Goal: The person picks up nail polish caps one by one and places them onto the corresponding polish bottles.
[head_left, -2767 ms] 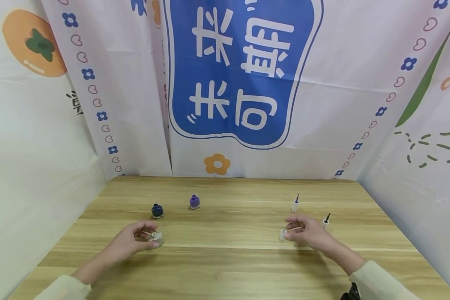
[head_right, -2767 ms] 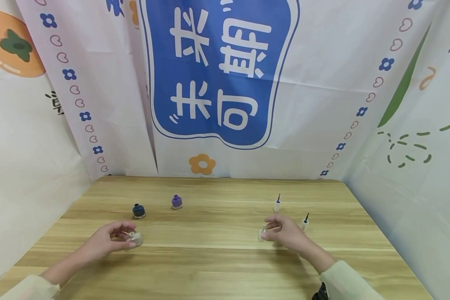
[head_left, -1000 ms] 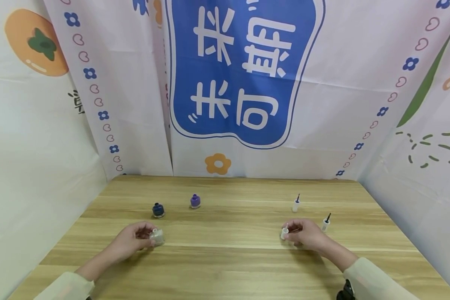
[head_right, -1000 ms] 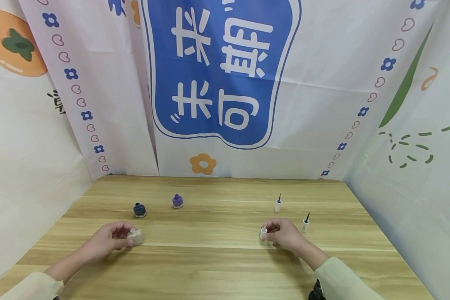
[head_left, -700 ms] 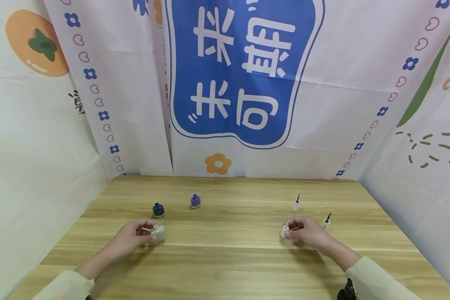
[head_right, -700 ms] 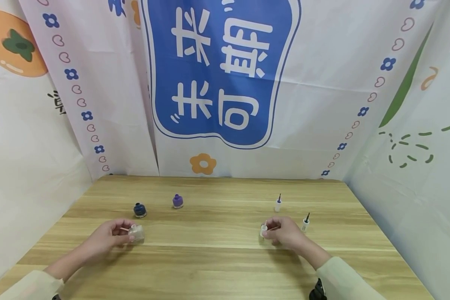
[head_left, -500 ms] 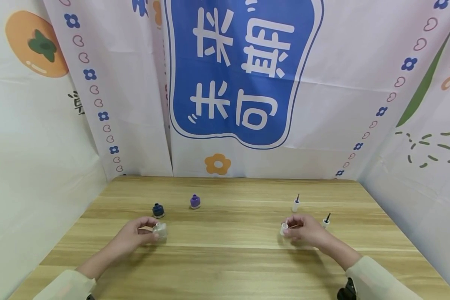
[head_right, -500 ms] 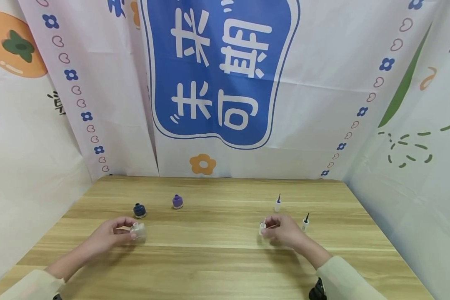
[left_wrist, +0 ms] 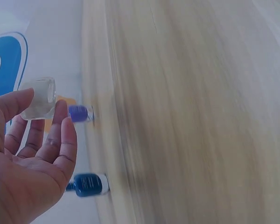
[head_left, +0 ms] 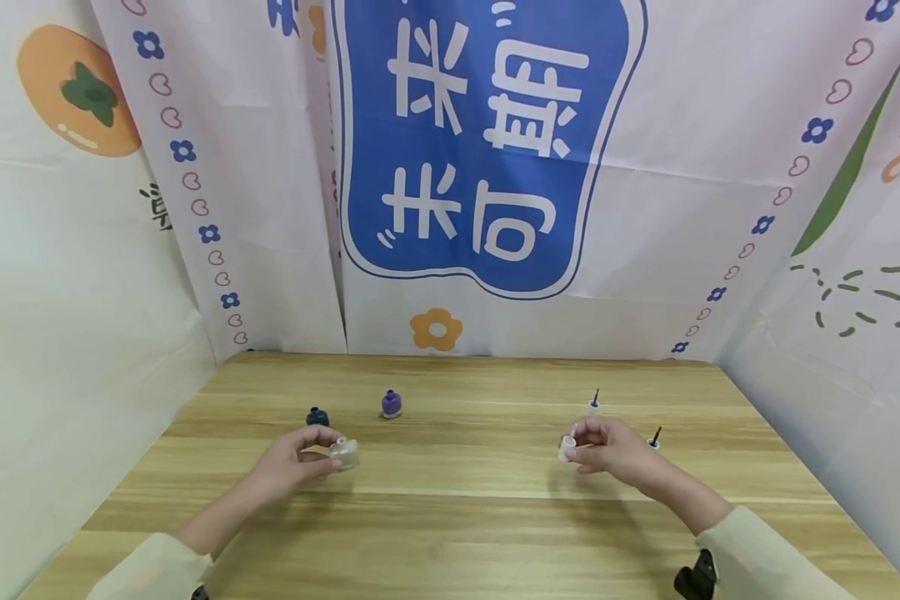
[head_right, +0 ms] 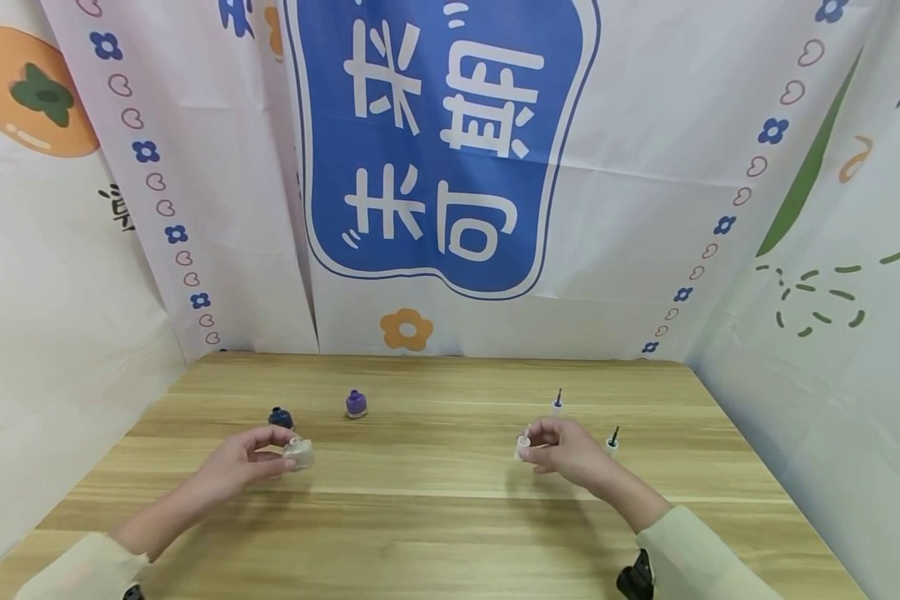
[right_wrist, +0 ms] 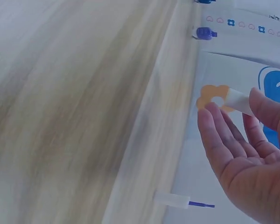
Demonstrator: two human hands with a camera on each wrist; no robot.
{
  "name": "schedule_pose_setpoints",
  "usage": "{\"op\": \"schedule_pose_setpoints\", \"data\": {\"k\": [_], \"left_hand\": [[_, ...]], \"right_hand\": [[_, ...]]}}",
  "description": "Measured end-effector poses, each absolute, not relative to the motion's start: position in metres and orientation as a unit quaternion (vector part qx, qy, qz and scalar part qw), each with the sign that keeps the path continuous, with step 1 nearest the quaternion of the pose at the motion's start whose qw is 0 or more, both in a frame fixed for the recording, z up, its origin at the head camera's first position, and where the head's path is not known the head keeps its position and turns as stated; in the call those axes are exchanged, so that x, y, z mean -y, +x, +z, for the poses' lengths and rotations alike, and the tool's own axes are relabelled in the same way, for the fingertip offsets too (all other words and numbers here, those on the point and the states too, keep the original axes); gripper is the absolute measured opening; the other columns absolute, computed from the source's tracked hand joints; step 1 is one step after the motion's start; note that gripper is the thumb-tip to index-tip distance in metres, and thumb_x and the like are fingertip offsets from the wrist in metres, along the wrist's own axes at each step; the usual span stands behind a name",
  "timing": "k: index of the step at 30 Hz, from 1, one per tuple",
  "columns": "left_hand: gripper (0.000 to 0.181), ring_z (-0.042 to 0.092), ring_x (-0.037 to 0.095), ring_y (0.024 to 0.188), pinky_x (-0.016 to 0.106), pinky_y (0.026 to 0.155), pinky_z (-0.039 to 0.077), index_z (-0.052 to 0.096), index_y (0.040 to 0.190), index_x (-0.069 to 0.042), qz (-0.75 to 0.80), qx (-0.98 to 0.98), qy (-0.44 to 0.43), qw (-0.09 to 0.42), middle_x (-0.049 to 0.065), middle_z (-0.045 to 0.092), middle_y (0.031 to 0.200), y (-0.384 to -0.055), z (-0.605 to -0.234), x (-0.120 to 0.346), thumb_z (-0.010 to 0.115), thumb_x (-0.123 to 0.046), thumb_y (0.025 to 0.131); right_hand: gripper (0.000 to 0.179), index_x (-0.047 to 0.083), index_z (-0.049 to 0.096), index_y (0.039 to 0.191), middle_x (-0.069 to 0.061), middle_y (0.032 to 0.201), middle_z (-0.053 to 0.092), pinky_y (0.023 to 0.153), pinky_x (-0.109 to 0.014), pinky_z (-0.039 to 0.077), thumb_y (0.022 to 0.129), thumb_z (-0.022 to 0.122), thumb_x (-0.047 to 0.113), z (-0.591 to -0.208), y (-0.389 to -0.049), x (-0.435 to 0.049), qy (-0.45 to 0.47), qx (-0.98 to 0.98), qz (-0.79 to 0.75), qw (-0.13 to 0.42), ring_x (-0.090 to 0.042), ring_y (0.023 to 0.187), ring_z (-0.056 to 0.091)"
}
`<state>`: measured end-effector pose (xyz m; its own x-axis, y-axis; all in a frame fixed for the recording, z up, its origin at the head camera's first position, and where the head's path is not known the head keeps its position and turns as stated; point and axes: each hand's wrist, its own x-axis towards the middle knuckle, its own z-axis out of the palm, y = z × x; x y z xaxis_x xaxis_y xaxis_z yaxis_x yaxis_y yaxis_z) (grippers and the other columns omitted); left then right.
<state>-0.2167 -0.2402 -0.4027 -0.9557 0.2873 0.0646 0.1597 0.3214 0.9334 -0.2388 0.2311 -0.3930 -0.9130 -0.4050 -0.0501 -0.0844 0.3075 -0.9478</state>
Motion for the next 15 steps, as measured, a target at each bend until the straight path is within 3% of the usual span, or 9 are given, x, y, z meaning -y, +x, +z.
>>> {"op": "schedule_pose_setpoints", "data": {"k": [10,15], "left_hand": [[0.042,0.064,0.030,0.098,0.039,0.077,0.057,0.054,0.122,0.011,0.581,-0.796,0.154,0.069,0.021,0.059,0.116,-0.217,-0.397,0.209,0.070,-0.010,0.089],[0.041,0.065,0.028,0.096,0.039,0.076,0.057,0.055,0.120,0.011,0.590,-0.787,0.164,0.075,0.019,0.061,0.114,-0.220,-0.397,0.193,0.070,-0.011,0.089]], "right_hand": [[0.031,-0.008,0.054,0.112,-0.024,0.111,0.061,0.086,-0.047,0.053,0.094,0.065,0.014,-0.387,-0.236,-0.229,-0.184,-0.778,-0.580,0.154,-0.041,0.104,0.058],[0.033,-0.010,0.053,0.115,-0.019,0.112,0.063,0.085,-0.044,0.054,0.094,0.064,0.012,-0.381,-0.234,-0.226,-0.196,-0.776,-0.580,0.149,-0.039,0.106,0.059]]}}
